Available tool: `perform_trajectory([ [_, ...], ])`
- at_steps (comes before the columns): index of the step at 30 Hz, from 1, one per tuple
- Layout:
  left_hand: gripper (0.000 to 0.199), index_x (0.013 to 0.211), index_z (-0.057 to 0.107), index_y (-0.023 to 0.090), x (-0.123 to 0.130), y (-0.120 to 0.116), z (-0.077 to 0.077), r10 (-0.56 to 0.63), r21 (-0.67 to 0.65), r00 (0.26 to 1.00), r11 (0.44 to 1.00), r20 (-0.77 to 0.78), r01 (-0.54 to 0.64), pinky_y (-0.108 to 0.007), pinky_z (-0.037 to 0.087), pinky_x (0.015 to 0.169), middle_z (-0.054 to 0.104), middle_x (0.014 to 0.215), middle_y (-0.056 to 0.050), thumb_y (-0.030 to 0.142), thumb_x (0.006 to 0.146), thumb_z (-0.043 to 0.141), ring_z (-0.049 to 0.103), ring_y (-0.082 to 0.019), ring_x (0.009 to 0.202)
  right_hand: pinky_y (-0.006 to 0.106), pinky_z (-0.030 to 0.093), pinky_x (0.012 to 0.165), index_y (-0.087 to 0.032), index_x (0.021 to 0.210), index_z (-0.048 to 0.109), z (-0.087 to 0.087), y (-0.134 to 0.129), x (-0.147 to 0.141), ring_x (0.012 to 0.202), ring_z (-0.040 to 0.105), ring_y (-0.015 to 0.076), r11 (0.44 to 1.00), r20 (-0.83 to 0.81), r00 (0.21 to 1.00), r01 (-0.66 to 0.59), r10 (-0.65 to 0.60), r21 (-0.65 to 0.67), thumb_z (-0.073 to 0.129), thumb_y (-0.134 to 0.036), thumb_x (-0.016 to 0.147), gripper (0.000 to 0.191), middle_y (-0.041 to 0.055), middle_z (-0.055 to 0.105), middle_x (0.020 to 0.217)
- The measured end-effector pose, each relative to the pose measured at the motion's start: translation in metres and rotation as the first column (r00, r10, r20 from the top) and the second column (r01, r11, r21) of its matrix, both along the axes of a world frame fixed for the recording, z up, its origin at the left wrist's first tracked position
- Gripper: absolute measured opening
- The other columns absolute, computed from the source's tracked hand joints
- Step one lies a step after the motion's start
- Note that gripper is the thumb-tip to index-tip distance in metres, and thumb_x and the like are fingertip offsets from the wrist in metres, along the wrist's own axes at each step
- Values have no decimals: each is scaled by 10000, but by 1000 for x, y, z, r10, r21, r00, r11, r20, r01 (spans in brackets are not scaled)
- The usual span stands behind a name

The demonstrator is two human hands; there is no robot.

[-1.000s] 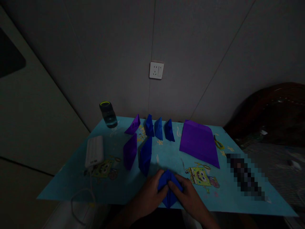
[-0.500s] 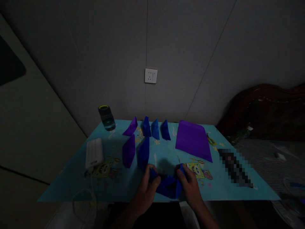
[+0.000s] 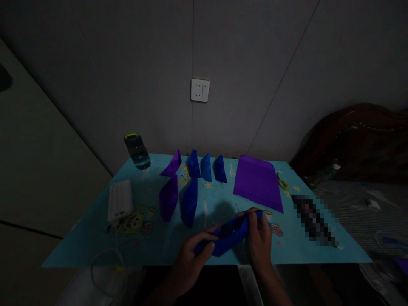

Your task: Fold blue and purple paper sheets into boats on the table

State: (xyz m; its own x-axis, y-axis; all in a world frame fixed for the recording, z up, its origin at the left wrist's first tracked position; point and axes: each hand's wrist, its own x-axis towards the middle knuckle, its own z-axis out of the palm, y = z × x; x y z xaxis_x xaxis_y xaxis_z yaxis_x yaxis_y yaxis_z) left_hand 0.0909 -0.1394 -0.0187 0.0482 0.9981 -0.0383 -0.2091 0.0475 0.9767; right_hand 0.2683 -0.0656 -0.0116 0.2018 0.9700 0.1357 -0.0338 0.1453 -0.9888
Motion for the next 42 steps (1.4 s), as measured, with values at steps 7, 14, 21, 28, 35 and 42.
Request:
perform_trajectory([
  [7, 771, 1477, 430, 257, 4, 8, 17, -192, -39, 938, 981, -289, 190, -436, 444, 1078, 598, 1396, -102, 188, 766, 721, 580, -283, 1258, 323, 536, 666, -209, 959, 672, -8, 2, 12, 717, 695, 226, 984, 257, 956, -161, 138, 72, 687, -435, 832, 259, 53, 749, 798],
  [14, 351, 1172, 694, 202, 24, 16, 17, -125, -87, 963, 990, -238, 107, -334, 533, 911, 740, 1134, -60, 280, 831, 668, 675, -244, 1052, 347, 560, 664, -182, 1078, 667, -5, -10, 0, 744, 700, 246, 997, 124, 990, 64, -68, 37, 679, -487, 803, 411, 88, 754, 894],
  [21, 455, 1146, 678, 176, 18, 12, 12, 40, -117, 964, 990, -263, -73, -361, 504, 957, 716, 1136, -104, 437, 777, 730, 642, -277, 1094, 297, 547, 610, -169, 843, 738, -1, -21, -11, 655, 660, 218, 971, 52, 979, -186, 195, -149, 705, -583, 756, 424, 57, 739, 724],
  [28, 585, 1267, 637, 174, 19, 4, 5, 48, -116, 944, 989, -325, -91, -437, 435, 1066, 661, 1269, -147, 560, 827, 636, 573, -331, 1228, 352, 571, 735, -183, 947, 749, 1, -21, -14, 771, 698, 246, 952, -44, 969, -247, 243, -182, 749, -565, 739, 435, 85, 773, 893],
  [35, 524, 1287, 636, 199, 13, -2, 13, -16, -142, 975, 990, -223, -16, -397, 466, 1048, 661, 1301, -116, 529, 881, 597, 590, -299, 1229, 352, 581, 643, -186, 856, 770, -6, -21, -6, 670, 690, 242, 931, -34, 968, -249, 249, -266, 740, -699, 656, 551, 86, 763, 768],
  [42, 431, 1283, 628, 200, 15, 5, 17, -77, -81, 955, 995, -288, 56, -398, 459, 1056, 670, 1289, -109, 424, 921, 555, 595, -290, 1226, 434, 577, 823, -216, 960, 782, -24, -32, 4, 907, 712, 296, 938, 42, 970, -220, 240, -267, 663, -745, 709, 597, 110, 779, 953],
])
